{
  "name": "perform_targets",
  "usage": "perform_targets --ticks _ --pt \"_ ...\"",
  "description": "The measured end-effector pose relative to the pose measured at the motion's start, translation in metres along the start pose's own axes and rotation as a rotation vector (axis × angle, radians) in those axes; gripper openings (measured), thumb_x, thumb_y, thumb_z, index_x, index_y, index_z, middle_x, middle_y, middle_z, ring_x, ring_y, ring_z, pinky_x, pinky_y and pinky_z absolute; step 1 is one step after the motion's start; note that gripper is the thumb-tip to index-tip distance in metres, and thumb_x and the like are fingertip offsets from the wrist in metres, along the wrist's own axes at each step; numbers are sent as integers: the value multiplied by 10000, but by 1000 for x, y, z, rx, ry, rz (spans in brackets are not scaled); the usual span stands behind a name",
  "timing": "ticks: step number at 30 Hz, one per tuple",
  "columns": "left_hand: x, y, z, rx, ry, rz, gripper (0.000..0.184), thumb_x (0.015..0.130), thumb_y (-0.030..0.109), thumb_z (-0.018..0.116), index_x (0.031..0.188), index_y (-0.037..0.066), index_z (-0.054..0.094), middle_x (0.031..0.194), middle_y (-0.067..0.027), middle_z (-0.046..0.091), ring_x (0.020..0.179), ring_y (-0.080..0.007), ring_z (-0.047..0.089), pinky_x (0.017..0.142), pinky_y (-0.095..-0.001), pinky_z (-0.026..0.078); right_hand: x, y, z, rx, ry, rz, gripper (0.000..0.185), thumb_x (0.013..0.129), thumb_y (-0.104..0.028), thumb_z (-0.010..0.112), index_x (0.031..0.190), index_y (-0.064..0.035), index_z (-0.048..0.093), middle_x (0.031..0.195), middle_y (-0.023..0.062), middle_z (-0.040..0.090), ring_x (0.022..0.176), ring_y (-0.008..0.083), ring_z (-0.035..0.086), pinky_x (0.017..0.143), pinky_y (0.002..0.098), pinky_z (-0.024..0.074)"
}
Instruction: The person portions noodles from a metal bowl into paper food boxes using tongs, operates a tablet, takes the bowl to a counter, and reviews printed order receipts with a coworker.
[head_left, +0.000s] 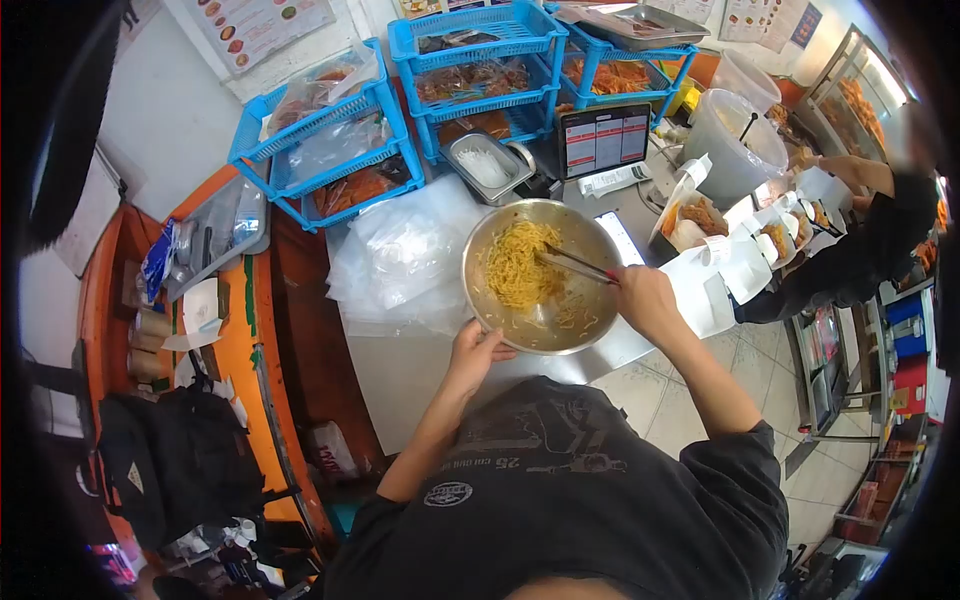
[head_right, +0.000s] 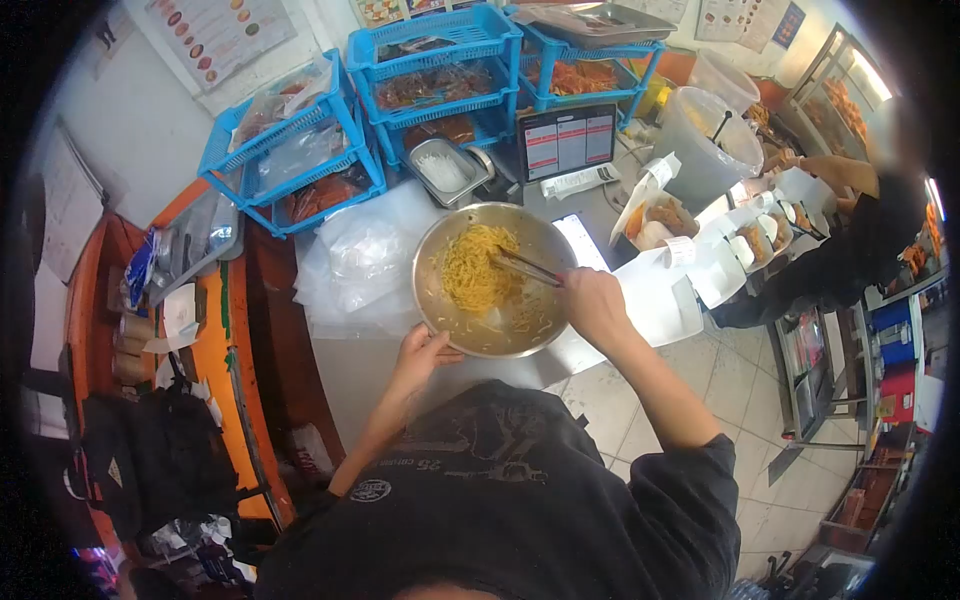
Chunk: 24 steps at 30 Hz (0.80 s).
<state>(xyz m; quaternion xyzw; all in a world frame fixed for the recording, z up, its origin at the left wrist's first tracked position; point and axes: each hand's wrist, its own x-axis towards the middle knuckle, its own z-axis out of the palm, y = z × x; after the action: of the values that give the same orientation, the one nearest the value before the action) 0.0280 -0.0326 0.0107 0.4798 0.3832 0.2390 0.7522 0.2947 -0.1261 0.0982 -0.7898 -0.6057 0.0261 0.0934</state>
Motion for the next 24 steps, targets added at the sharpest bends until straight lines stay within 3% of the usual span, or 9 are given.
perform_targets --ticks 6,9,11,16,19,22,24 --pt "-4 -3 5 -101 26 -45 218 962 118 483 1121 -27 517 1050 -165 634 877 -253 663 766 -352 567 -27 -32 -75 -32 -148 -50 263 748 -246 718 908 -40 689 713 149 625 737 327 637 673 418 499" --pt "0 -14 -2 -82 16 -31 235 960 108 482 1149 -31 501 1052 -171 629 876 -249 664 756 -344 572 -23 -27 -66 -30 -234 24 296 724 -237 736 951 -53 688 734 147 640 787 315 643 709 402 503" --pt "1 -21 -2 -59 -23 12 252 956 93 484 1173 -37 488 1056 -175 619 860 -246 667 747 -338 580 -18 -9 -14 -48 -246 -16 313 725 -215 720 1001 -71 682 728 151 645 767 331 648 702 411 511" --pt "-3 -23 2 -82 1 -29 251 957 102 490 1168 -34 496 1060 -154 611 862 -238 662 751 -341 579 -7 -21 1 -243 -78 -6 99 735 -109 624 816 -53 632 719 132 646 681 285 671 556 385 516" --pt "-2 -23 4 -105 37 -38 251 958 102 490 1172 -29 490 1051 -149 615 860 -235 662 754 -341 578 -16 -21 -14 -283 -12 -106 150 743 -150 658 840 -39 626 720 132 637 683 291 666 563 386 514" --pt "-1 -18 5 -114 44 -41 251 956 100 492 1174 -26 484 1036 -150 618 853 -233 662 752 -341 578 -30 -21 -50 -164 -164 -90 218 753 -204 690 865 -27 631 718 138 633 665 300 654 567 392 510" --pt "-1 -18 4 -90 37 -38 247 955 98 493 1168 -27 484 1028 -150 619 846 -232 664 747 -340 578 -31 -14 -55 -101 -103 -54 256 753 -235 704 881 -22 643 712 146 635 659 312 649 567 401 508"
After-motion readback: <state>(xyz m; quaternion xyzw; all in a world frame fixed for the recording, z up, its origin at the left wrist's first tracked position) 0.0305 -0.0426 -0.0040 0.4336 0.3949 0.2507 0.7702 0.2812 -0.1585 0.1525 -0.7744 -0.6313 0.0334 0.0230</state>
